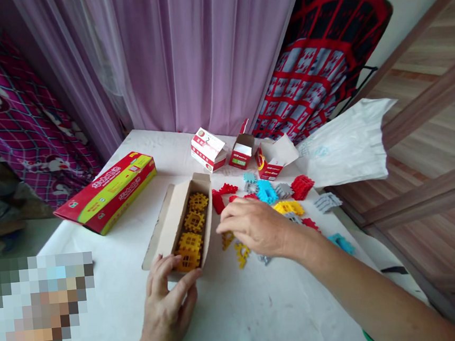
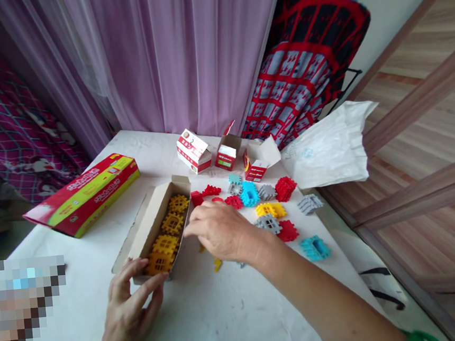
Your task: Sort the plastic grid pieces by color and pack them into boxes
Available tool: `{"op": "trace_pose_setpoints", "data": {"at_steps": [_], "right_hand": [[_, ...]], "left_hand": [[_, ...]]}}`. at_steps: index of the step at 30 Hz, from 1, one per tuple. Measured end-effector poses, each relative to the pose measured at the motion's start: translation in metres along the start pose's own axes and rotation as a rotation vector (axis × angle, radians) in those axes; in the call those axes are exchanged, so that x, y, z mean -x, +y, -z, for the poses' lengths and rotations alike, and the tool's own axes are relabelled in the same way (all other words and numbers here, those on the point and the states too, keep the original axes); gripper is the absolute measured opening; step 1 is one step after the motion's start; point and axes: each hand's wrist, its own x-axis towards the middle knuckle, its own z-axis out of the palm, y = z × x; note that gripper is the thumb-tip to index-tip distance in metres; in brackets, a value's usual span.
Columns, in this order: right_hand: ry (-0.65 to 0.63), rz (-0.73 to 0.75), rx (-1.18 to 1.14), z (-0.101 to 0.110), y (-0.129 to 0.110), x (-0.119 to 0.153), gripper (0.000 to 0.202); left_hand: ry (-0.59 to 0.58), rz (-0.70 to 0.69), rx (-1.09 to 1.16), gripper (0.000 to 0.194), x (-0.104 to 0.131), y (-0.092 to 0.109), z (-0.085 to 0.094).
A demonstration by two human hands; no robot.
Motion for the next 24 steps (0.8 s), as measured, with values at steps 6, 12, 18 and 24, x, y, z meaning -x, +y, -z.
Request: {"op": "trace_pose_setpoints", "data": {"at_steps": [6, 12, 18, 24], "right_hand": [[-0.254, 0.136, 0.106, -0.023, -0.036, -0.051, 0.024], [-0.358, -0.029, 0.201, -0.035, -0.038, -0.077, 0.026], [-0.138, -0.17, -0.051, -0.001, 0.003, -0.048, 0.044], [0.062, -0.696, 0.093, 0.041, 0.091, 0.024, 0.036]], "left_hand": [[-0.012, -0.025, 0.006, 0.03, -0.001, -0.002, 0.002], [-0.013, -0.016, 0.009, 0.031, 0.001, -0.002, 0.0], [-0.021, -0.022, 0.018, 0.032, 0.002, -0.003, 0.0], [-0.018, -0.078, 0.014, 0.03, -0.003, -0.005, 0.0]]}}
